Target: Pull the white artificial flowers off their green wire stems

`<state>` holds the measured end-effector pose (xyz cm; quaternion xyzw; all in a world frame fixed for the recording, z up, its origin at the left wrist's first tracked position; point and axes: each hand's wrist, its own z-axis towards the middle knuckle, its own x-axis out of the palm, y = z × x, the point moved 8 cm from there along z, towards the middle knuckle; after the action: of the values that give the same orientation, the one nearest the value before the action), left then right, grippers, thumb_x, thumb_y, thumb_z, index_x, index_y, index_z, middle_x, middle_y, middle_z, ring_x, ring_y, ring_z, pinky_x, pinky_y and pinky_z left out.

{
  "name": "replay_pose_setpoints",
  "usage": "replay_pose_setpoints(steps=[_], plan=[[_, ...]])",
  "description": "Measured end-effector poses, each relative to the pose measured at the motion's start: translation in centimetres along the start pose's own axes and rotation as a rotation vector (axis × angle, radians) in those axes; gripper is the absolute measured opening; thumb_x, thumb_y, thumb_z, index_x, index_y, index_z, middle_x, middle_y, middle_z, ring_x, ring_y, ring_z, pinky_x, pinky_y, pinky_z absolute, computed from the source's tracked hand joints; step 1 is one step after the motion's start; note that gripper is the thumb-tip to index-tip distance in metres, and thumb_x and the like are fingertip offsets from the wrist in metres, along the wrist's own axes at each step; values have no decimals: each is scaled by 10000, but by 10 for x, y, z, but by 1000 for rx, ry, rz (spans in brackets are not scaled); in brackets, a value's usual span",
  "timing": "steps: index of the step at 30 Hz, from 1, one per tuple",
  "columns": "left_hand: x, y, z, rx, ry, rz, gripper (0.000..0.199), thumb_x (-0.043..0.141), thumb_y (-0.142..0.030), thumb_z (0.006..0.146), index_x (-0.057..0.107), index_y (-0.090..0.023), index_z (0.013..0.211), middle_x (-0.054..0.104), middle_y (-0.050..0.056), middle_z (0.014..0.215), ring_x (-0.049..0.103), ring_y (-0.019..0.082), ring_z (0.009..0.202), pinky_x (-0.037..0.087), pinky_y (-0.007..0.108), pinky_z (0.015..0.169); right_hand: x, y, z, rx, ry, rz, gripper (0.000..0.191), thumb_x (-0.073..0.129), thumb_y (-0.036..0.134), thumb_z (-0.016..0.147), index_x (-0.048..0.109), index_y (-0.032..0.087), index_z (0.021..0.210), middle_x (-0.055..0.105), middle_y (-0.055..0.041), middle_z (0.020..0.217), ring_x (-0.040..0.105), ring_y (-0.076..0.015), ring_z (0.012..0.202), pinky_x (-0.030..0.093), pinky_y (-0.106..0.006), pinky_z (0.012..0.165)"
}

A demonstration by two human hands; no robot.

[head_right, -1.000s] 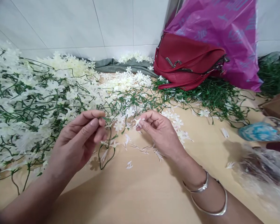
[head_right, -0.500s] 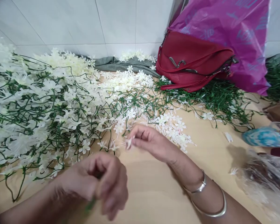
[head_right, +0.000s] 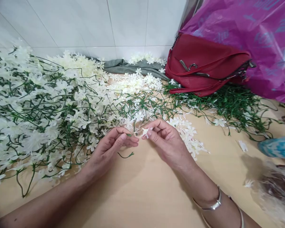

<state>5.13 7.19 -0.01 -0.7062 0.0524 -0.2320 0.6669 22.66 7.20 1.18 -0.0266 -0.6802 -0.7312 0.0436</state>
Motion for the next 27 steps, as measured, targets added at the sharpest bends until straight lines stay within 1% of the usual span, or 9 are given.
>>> replay_pose_setpoints(steps=[2, 4, 8, 11, 16, 21, 24, 27], plan=[[1, 0, -1, 5, 6, 1, 238, 668, -419, 1005, 636, -185, 1035, 777, 70, 941, 751, 177, 865, 590, 331, 883, 3, 1, -1, -9, 15, -56, 295, 836, 503, 831, 712, 240, 878, 729, -18, 804, 658, -184, 729, 535, -323, 708], [1, -1, -2, 6, -4, 15, 220, 683, -395, 998, 645, -180, 1021, 762, 54, 913, 731, 157, 833, 587, 301, 847, 6, 3, -2, -13, 28, -94, 285, 837, 492, 832, 723, 235, 873, 724, -16, 810, 644, -176, 720, 526, -311, 692], [1, -6, -3, 21, -11, 36, 207, 674, -376, 1004, 651, -171, 989, 745, 37, 893, 712, 140, 823, 578, 278, 839, 14, 8, -2, -15, 79, -140, 243, 830, 451, 843, 728, 231, 842, 705, -5, 806, 638, -170, 737, 537, -310, 711], [1, -8, -3, 20, -7, 56, 197, 660, -367, 1011, 657, -171, 988, 737, 41, 905, 707, 142, 830, 574, 281, 843, 19, 6, -3, 3, 124, -154, 223, 802, 435, 870, 723, 229, 837, 713, -16, 820, 661, -185, 775, 556, -328, 736], [3, -9, -3, 30, 7, 117, 200, 647, -363, 1015, 670, -171, 963, 712, 45, 896, 700, 153, 837, 561, 283, 832, 23, 1, -5, 5, 141, -117, 179, 793, 388, 885, 720, 229, 848, 712, -11, 806, 672, -177, 780, 557, -312, 755], [0, -3, -5, -4, -9, 161, 185, 662, -347, 1004, 664, -171, 944, 718, 30, 851, 702, 139, 807, 545, 255, 779, 23, -3, -8, 70, 141, -116, 176, 787, 373, 894, 711, 221, 849, 721, -13, 831, 668, -164, 796, 528, -283, 761], [0, 1, -5, -32, -8, 169, 177, 658, -336, 1004, 664, -169, 945, 730, 26, 838, 708, 132, 797, 543, 240, 753, 27, -5, -11, 135, 183, -130, 207, 761, 402, 916, 696, 214, 858, 708, -11, 808, 649, -157, 772, 501, -269, 734], [0, 2, -4, -40, -4, 170, 170, 663, -327, 1000, 664, -169, 938, 736, 22, 834, 715, 125, 795, 542, 230, 743, 30, -6, -12, 164, 212, -120, 249, 748, 449, 923, 683, 214, 875, 689, -10, 799, 635, -161, 771, 488, -273, 732]])
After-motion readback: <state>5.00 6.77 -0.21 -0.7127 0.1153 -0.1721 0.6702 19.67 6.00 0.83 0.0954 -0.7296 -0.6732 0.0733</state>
